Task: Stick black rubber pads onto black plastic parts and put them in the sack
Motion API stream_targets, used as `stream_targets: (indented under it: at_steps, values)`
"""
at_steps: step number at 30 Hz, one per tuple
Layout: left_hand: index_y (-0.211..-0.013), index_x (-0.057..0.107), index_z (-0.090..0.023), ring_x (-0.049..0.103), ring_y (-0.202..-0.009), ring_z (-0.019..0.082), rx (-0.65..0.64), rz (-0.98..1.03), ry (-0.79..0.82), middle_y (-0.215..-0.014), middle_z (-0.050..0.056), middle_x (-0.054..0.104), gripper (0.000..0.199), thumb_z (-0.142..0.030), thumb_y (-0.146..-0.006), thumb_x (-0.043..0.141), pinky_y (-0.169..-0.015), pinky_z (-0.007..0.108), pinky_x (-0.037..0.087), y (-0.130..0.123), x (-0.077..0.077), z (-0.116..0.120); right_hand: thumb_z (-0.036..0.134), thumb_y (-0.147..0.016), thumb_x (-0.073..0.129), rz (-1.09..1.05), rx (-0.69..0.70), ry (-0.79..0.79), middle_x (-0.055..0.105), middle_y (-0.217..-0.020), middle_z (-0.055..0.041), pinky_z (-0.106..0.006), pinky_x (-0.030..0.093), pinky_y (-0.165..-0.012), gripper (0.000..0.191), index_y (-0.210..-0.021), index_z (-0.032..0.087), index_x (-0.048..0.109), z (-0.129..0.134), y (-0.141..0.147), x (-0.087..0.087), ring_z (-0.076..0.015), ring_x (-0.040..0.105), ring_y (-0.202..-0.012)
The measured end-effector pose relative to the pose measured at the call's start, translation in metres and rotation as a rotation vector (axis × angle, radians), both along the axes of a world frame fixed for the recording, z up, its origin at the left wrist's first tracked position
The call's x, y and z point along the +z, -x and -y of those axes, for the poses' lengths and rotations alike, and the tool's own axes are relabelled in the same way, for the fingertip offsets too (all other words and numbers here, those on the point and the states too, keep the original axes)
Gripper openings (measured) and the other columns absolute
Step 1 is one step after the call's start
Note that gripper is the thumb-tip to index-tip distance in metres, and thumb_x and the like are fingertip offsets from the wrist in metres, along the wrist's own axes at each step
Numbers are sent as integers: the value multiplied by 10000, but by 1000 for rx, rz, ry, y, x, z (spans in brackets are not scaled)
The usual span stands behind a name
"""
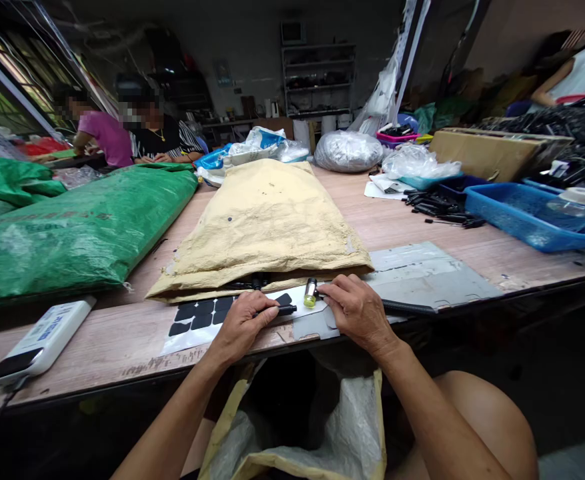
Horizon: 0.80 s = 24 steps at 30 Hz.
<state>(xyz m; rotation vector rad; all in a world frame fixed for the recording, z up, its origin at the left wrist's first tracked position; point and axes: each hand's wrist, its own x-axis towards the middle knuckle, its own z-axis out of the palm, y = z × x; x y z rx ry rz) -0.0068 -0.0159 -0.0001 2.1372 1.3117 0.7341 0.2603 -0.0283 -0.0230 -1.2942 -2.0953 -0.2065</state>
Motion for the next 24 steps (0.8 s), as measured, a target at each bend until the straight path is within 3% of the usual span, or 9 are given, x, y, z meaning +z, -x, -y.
stream_targets:
  at_steps: [24]
  values:
    - [-825, 695, -219, 506, -867, 205, 1, -87, -54, -841, 16, 645, 360, -390, -1021, 446, -806, 358, 349, -1, -2, 3, 215, -959, 558, 12, -34, 22, 673, -978, -40, -330, 459, -804, 239, -1147, 236, 705, 0, 0, -3, -196, 568, -887]
